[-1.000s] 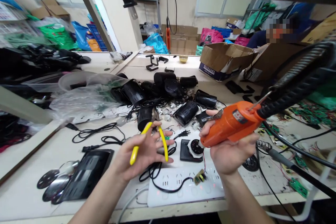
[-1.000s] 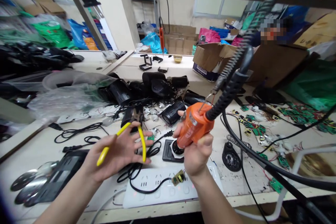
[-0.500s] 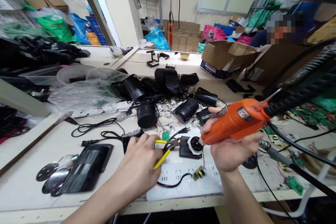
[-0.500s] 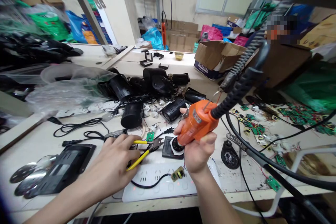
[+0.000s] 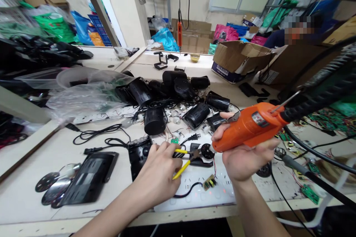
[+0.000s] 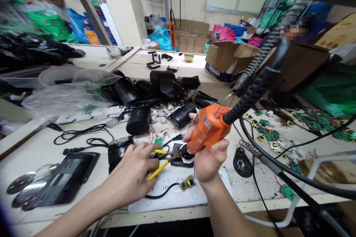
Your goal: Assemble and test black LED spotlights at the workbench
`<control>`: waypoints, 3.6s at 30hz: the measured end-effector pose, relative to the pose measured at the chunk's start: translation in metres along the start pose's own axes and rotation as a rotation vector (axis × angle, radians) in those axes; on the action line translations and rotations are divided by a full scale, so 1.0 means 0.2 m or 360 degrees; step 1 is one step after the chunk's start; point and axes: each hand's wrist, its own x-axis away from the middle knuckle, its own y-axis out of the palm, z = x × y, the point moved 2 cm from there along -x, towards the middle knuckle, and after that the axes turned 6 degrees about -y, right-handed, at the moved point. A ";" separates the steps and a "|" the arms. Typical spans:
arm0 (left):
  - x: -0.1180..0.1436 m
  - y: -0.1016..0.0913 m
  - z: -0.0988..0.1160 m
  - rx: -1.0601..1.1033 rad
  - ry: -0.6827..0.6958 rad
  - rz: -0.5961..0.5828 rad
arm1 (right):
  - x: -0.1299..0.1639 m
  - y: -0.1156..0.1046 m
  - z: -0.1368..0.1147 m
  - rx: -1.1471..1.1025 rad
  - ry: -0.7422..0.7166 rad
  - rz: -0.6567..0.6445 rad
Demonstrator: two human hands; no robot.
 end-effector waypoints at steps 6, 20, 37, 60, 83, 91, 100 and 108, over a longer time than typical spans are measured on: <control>-0.03 0.00 0.03 0.0020 0.0026 -0.0043 | -0.01 0.01 0.00 0.0025 -0.0069 -0.0007; -0.03 0.07 0.07 -0.0021 0.0014 -0.0003 | 0.01 -0.01 0.00 0.0150 0.0027 -0.0009; -0.04 0.14 0.10 -0.0644 0.0094 0.0119 | 0.02 -0.01 -0.01 0.0070 0.0048 -0.0001; -0.07 0.16 0.09 -0.0794 0.0081 0.0081 | -0.04 0.00 0.04 0.0038 0.0185 -0.0024; -0.08 0.15 0.09 -0.0770 0.0085 0.0053 | -0.05 0.01 0.04 -0.0072 0.0204 -0.0046; -0.08 0.14 0.10 -0.0769 0.0096 0.0021 | -0.05 0.01 0.03 -0.0128 0.0138 -0.0012; -0.09 0.15 0.08 -0.0781 0.0108 0.0065 | -0.06 0.02 0.03 -0.0115 0.0264 0.0008; -0.09 0.15 0.08 -0.0685 0.0148 0.0109 | -0.06 0.01 0.03 -0.0083 0.0252 -0.0031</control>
